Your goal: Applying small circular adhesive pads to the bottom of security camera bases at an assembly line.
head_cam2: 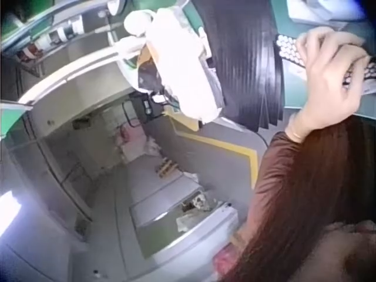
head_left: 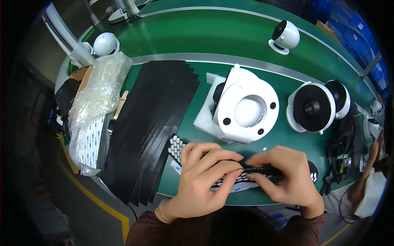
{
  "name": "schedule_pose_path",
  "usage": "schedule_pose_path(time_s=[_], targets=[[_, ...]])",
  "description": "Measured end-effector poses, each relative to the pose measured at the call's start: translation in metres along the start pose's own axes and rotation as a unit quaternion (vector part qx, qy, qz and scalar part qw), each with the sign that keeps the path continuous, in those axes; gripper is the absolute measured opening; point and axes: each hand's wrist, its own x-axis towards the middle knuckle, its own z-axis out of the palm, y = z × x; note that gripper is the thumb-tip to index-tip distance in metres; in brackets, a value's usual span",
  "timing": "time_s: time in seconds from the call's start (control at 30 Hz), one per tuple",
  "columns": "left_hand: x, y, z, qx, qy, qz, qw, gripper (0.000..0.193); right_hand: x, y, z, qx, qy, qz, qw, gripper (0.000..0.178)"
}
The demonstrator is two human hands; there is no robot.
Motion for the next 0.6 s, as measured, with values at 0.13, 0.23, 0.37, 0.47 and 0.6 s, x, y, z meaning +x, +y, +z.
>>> schedule_pose_path(time_s=[0.13, 0.23, 0.37, 0.47, 0.6], targets=[[0.002, 0.004, 0.0, 0.002, 0.008, -0.016, 1.0, 0.006, 0.0, -0.001, 0.006, -0.056, 0.071, -0.114, 0.989, 0.019], [0.003, 0.004, 0.002, -0.002, 0.011, -0.016, 1.0, 0.005, -0.003, 0.003, 0.01, -0.076, 0.086, -0.137, 0.984, 0.019], [0.002, 0.004, 0.003, 0.001, 0.018, -0.009, 1.0, 0.005, -0.002, 0.001, 0.01, -0.082, 0.086, -0.136, 0.984, 0.018], [0.002, 0.005, 0.004, 0.011, 0.04, -0.009, 0.999, 0.006, -0.001, -0.003, 0.011, -0.081, 0.069, -0.122, 0.987, 0.019], [0.002, 0.007, 0.003, 0.013, 0.05, -0.002, 0.999, 0.007, -0.001, -0.006, 0.014, -0.061, 0.113, -0.118, 0.985, 0.02]])
